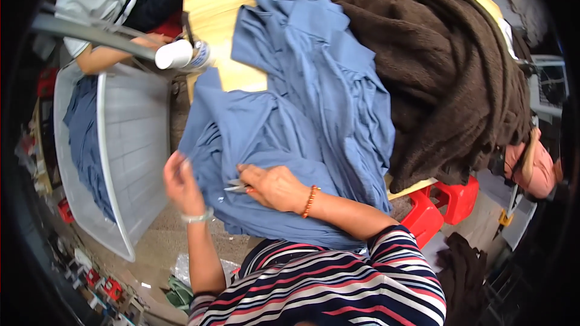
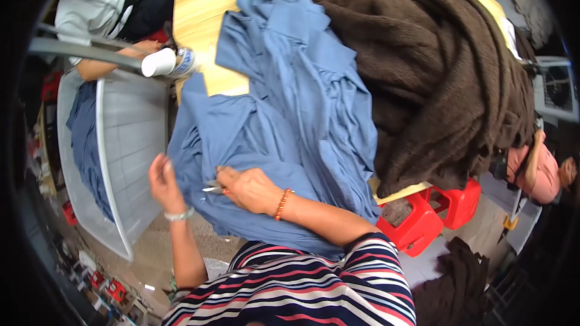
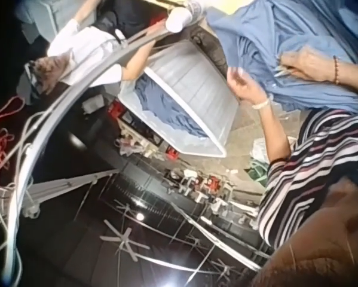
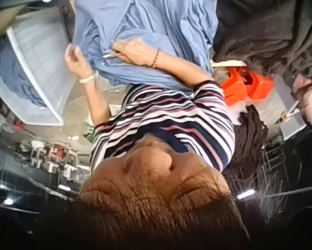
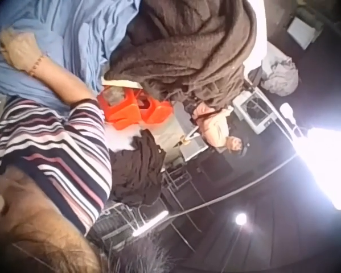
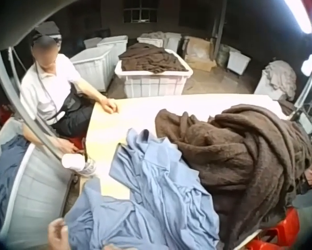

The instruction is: Trimming loose threads from blue garments using thread clippers in a factory setting.

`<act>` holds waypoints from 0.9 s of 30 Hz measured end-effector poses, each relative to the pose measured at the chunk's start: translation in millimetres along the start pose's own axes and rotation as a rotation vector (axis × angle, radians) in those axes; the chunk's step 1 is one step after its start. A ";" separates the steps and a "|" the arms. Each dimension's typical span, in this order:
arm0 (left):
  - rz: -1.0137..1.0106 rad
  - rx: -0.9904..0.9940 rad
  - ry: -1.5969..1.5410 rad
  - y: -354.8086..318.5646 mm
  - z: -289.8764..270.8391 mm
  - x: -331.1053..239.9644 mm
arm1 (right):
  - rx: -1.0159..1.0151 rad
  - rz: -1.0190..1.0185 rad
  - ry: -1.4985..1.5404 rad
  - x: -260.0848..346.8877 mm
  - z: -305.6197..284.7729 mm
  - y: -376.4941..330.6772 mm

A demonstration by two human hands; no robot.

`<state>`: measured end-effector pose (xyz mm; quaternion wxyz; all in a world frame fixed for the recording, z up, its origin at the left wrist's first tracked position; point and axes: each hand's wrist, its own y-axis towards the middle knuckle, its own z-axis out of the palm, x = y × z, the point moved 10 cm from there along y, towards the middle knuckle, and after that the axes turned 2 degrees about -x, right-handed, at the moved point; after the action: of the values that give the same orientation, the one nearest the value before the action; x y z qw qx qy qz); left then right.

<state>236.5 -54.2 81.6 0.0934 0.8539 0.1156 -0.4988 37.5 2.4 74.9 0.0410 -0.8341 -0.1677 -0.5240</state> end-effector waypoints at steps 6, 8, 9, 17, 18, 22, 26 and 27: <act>-0.488 0.571 -0.154 -6.2 87.9 35.8 | -0.041 0.188 -0.086 -33.3 -23.1 -10.8; -0.568 0.654 -0.248 -20.3 104.0 29.7 | 0.007 0.315 -0.095 -53.1 -31.5 -21.2; -0.535 0.701 -0.356 -25.7 109.5 13.6 | -0.013 0.339 -0.110 -55.4 -36.2 -24.4; -0.240 0.020 -0.266 43.6 -10.5 64.8 | -0.480 0.399 -0.334 -46.2 -155.5 -33.6; -0.179 -0.058 -0.138 48.8 -36.3 81.3 | -0.624 0.409 -0.415 -49.6 -182.8 -42.7; 0.240 -0.079 0.488 28.0 -5.4 -8.2 | -0.707 0.604 -0.507 -82.1 -222.1 -69.3; 0.651 0.128 0.341 7.8 121.3 -130.0 | -0.592 0.493 -0.375 -87.5 -198.0 -70.0; 0.444 0.330 0.178 9.1 161.7 -131.9 | -0.618 0.447 -0.348 -80.3 -195.1 -68.7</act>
<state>42.2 -121.0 118.8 0.0498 0.9023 -0.1491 -0.4014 -184.3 0.4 83.5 -0.1275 -0.8990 0.1779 -0.3792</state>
